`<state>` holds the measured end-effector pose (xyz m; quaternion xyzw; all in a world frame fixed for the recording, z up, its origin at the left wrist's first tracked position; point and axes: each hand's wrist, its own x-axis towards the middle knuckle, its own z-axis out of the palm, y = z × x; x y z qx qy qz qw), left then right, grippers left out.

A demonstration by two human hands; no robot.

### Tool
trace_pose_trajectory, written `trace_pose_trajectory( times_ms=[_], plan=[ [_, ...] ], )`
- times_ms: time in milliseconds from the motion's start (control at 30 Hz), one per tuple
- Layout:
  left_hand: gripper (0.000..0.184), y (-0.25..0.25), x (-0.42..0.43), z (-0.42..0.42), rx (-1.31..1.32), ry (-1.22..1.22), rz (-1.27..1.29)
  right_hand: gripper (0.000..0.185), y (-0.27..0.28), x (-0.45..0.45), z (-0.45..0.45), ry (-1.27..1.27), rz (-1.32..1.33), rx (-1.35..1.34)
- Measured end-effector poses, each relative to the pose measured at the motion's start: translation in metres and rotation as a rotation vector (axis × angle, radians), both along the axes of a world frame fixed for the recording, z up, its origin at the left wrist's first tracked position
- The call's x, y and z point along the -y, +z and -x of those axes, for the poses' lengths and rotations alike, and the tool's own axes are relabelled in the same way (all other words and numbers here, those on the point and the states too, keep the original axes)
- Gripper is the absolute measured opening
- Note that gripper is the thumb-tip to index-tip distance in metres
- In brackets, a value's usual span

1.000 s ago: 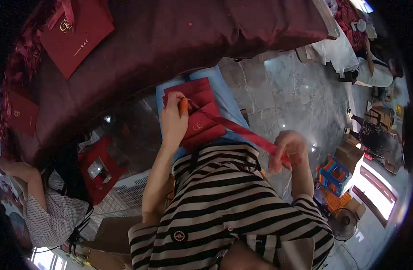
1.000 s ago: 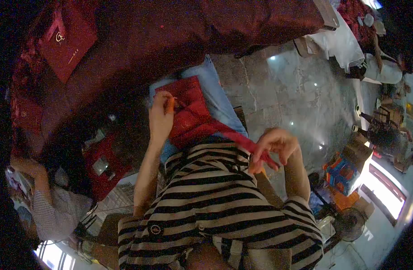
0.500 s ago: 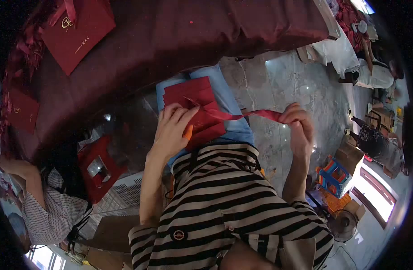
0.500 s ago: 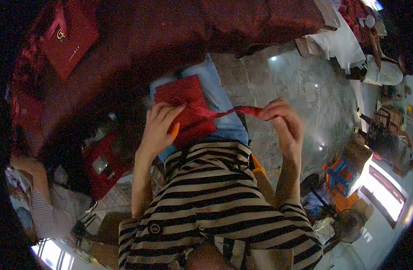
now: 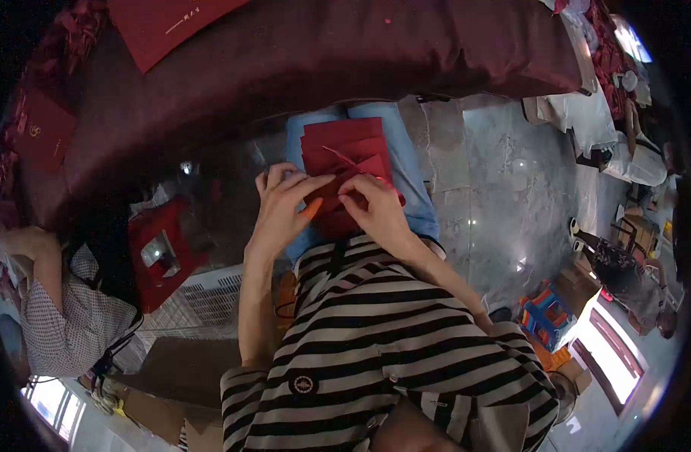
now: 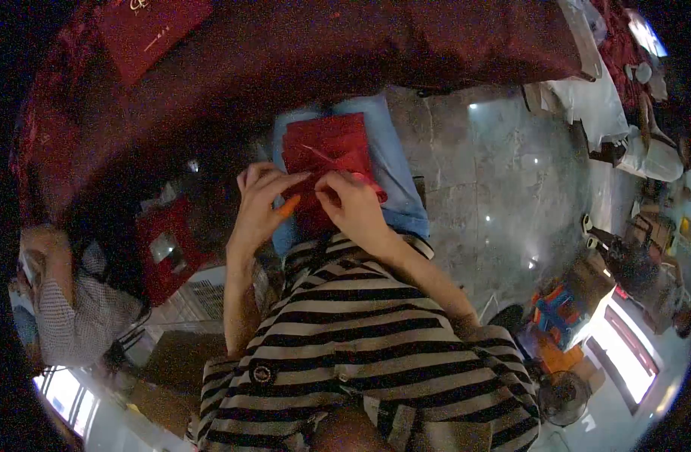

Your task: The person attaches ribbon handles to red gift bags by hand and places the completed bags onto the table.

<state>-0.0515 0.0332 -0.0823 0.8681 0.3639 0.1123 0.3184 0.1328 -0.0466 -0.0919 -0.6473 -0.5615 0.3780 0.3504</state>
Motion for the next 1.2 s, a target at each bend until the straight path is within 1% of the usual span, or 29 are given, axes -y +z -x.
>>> trace_pose_trajectory(
  times_ms=[33,100,133,200,233,300,333,400,467,567,633,700,733,767,833,867,900,933,967,1000,1033,1100,1133,1200],
  plan=[
    [0.050,-0.001,0.001,0.000,0.000,0.010,0.004,0.013,-0.001,0.000,0.002,-0.009,-0.040,0.023],
    [0.047,-0.002,0.001,-0.001,0.082,0.216,0.361,0.013,0.000,0.000,0.006,-0.021,-0.029,0.028],
    [0.047,-0.004,0.001,0.001,0.083,0.219,0.365,0.013,0.001,0.000,0.008,-0.044,-0.018,0.036],
    [0.046,-0.011,0.002,0.002,0.206,0.276,0.389,0.014,0.002,0.001,0.011,-0.041,-0.050,0.061],
    [0.046,-0.013,0.002,0.002,0.209,0.279,0.390,0.015,0.003,0.001,0.012,-0.043,-0.090,0.082],
    [0.041,-0.017,0.000,0.004,0.177,0.267,0.469,0.016,0.000,0.000,0.015,-0.041,-0.125,0.099],
    [0.041,-0.019,0.001,0.004,0.180,0.268,0.470,0.017,0.000,-0.001,0.015,-0.042,-0.160,0.115],
    [0.036,-0.020,0.003,0.005,0.159,0.250,0.376,0.017,0.001,-0.003,0.018,-0.038,-0.165,0.125],
    [0.034,-0.020,0.004,0.005,0.167,0.257,0.402,0.017,0.003,-0.005,0.020,-0.035,-0.171,0.133],
    [0.032,-0.015,0.006,0.002,0.167,0.273,0.409,0.018,0.004,-0.007,0.025,-0.013,-0.134,0.216],
    [0.032,-0.009,0.007,0.000,0.158,0.281,0.391,0.019,0.004,-0.007,0.028,-0.006,-0.150,0.333],
    [0.032,-0.003,0.006,-0.002,0.070,0.160,0.262,0.018,0.008,-0.010,0.029,0.000,-0.132,0.354],
    [0.032,-0.003,0.006,-0.002,0.070,0.159,0.261,0.018,0.009,-0.011,0.028,0.008,-0.115,0.375],
    [0.032,-0.004,0.006,-0.001,0.092,0.158,0.272,0.018,0.008,-0.012,0.027,0.007,-0.117,0.376],
    [0.032,-0.004,0.006,0.000,0.115,0.152,0.281,0.020,0.006,-0.012,0.022,-0.002,-0.150,0.244],
    [0.031,-0.004,0.009,0.001,0.156,0.204,0.358,0.020,0.007,-0.012,0.018,-0.005,-0.150,0.245],
    [0.031,-0.005,0.010,0.002,0.197,0.258,0.437,0.025,0.008,-0.011,0.014,0.032,-0.111,0.187],
    [0.031,-0.007,0.010,0.003,0.195,0.254,0.437,0.030,0.009,-0.010,0.010,0.067,-0.071,0.129],
    [0.031,-0.010,0.010,0.005,0.184,0.204,0.384,0.030,0.011,-0.010,0.007,0.063,-0.072,0.129],
    [0.031,-0.010,0.009,0.005,0.174,0.154,0.330,0.032,0.014,-0.011,0.003,0.084,-0.051,0.213],
    [0.031,-0.008,0.009,0.004,0.175,0.152,0.328,0.033,0.017,-0.012,0.001,0.105,-0.030,0.298],
    [0.029,0.000,0.011,0.004,0.174,0.118,0.291,0.034,0.018,-0.014,-0.001,0.122,-0.040,0.334],
    [0.029,0.001,0.012,0.003,0.175,0.114,0.291,0.034,0.019,-0.015,-0.002,0.144,-0.048,0.369],
    [0.029,0.003,0.014,-0.001,0.285,0.186,0.317,0.033,0.025,-0.016,-0.007,0.144,-0.032,0.350]
  ],
)
